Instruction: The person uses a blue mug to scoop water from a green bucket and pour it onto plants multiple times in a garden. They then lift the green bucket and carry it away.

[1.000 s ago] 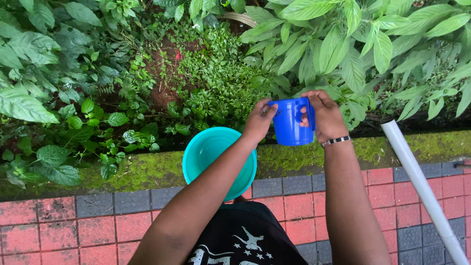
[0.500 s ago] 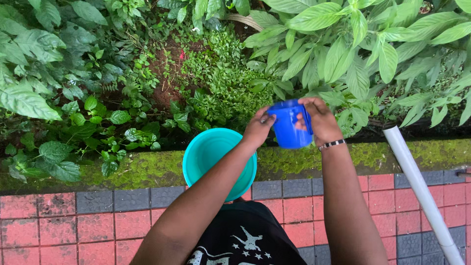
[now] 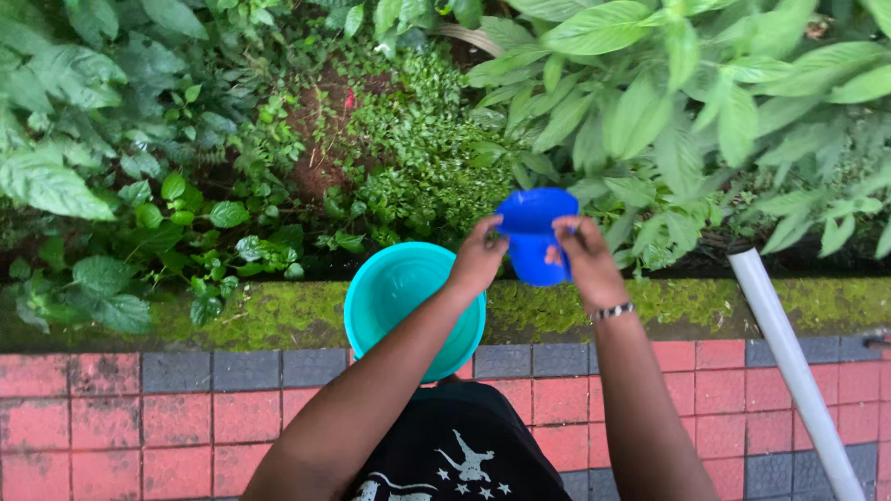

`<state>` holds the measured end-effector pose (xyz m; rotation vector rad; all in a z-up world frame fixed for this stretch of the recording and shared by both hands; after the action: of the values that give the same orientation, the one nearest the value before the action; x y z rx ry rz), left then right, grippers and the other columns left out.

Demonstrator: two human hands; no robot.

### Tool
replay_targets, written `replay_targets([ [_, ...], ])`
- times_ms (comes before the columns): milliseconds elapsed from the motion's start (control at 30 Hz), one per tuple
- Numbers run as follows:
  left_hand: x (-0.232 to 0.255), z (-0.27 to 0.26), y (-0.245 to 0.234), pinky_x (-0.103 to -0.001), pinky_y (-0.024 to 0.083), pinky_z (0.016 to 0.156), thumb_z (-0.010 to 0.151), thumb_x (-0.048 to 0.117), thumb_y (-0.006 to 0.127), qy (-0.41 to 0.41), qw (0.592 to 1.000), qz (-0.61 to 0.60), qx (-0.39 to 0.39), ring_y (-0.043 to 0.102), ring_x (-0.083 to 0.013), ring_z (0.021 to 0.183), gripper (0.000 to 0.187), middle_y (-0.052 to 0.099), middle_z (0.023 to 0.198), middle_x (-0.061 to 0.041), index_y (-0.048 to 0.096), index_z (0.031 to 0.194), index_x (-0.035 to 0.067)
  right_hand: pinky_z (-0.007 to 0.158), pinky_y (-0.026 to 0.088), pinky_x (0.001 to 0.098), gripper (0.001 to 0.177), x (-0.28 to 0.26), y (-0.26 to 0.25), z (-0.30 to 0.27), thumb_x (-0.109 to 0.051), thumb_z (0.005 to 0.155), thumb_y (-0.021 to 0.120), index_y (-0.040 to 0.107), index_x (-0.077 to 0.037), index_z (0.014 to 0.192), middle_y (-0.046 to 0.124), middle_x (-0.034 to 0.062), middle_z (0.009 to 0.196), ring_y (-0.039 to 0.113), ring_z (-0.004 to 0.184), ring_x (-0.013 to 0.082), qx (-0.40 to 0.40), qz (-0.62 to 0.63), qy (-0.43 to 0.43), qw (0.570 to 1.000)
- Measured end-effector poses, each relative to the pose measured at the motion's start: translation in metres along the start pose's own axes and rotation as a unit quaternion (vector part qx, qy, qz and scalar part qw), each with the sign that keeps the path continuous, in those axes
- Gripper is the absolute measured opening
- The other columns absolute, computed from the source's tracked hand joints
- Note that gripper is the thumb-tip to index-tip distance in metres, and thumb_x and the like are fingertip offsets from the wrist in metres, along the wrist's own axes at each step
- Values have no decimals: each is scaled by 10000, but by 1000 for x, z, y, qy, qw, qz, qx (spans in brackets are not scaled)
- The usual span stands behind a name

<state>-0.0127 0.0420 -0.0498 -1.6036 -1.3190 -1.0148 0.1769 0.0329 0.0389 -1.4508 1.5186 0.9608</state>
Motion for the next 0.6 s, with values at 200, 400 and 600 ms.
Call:
replay_targets([
  [200, -44, -64, -63, -403, 585, 806, 946, 164, 619, -34, 993, 66, 90, 755, -300, 947, 264, 770, 1081, -161, 723, 1176, 89, 600, 555, 303, 353, 102, 40, -25, -167, 1008, 649, 467, -124, 1308, 612, 97, 986, 622, 696, 162, 7, -3, 67, 998],
  [400, -114, -110, -122, -401, 590, 846, 912, 145, 666, -69, 975, 67, 200, 748, -316, 980, 150, 757, 1046, -166, 738, 996, 43, 630, 637, 318, 614, 195, 107, -20, -69, 921, 684, 286, -157, 1379, 682, 135, 1068, 712, 825, 168, -15, 11, 79, 997],
  [600, -230, -134, -153, -397, 603, 865, 881, 169, 685, -127, 950, 80, 274, 696, -338, 1016, 227, 677, 1117, -211, 676, 1043, 11, 604, 566, 344, 495, 292, 159, -10, -158, 940, 708, 333, -89, 1256, 745, 120, 827, 747, 689, 206, -115, -206, 99, 967],
])
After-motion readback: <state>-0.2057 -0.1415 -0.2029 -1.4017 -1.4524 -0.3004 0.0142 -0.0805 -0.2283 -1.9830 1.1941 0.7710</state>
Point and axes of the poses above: each hand's wrist, its own z-axis towards the middle knuckle, its own y-axis out of the palm, x = y × z, the point moved 9 cm from there along z, towards the middle knuckle
